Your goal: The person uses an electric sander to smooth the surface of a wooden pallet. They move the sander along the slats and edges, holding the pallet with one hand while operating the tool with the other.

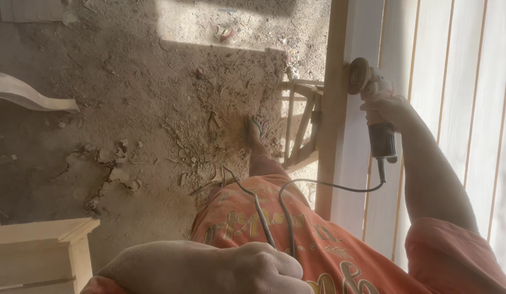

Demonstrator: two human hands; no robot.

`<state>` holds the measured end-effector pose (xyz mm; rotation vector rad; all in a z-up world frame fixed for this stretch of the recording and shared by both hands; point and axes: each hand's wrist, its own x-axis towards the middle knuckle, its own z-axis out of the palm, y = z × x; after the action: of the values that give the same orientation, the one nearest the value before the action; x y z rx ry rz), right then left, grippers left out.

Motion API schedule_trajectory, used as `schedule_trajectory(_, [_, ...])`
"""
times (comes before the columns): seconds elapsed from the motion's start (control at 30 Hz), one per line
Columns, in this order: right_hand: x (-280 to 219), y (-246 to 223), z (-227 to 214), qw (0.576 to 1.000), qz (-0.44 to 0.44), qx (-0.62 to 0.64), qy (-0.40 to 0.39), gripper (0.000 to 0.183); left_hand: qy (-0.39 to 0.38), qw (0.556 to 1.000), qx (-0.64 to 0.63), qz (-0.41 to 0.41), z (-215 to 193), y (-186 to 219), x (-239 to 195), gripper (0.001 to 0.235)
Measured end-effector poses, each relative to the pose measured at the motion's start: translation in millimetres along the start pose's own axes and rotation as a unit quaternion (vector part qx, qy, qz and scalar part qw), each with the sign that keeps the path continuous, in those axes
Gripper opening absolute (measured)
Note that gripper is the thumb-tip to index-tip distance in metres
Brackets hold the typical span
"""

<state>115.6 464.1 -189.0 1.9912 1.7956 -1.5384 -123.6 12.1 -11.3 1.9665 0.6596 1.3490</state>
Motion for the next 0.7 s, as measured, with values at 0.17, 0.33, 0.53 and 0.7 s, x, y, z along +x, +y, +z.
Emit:
schedule_trajectory(0.17, [-67, 124, 7, 0.977, -0.16, -0.007, -0.142, 0.038, -0.037, 0.997, -0.04, 0.046, 35, 50, -31, 0.022])
schedule_trajectory(0.33, [-167, 176, 44, 0.999, 0.045, -0.028, 0.009, 0.037, -0.102, 0.99, -0.081, 0.062, 65, 88, -47, 0.019])
schedule_trajectory(0.53, [-274, 250, 66, 0.999, 0.034, 0.02, 0.003, 0.037, -0.153, 0.979, -0.099, 0.093, 113, 118, -60, 0.02])
schedule_trajectory(0.7, [-350, 330, 89, 0.999, 0.006, -0.04, 0.019, 0.037, -0.21, 0.963, -0.136, 0.096, 164, 152, -72, 0.022])
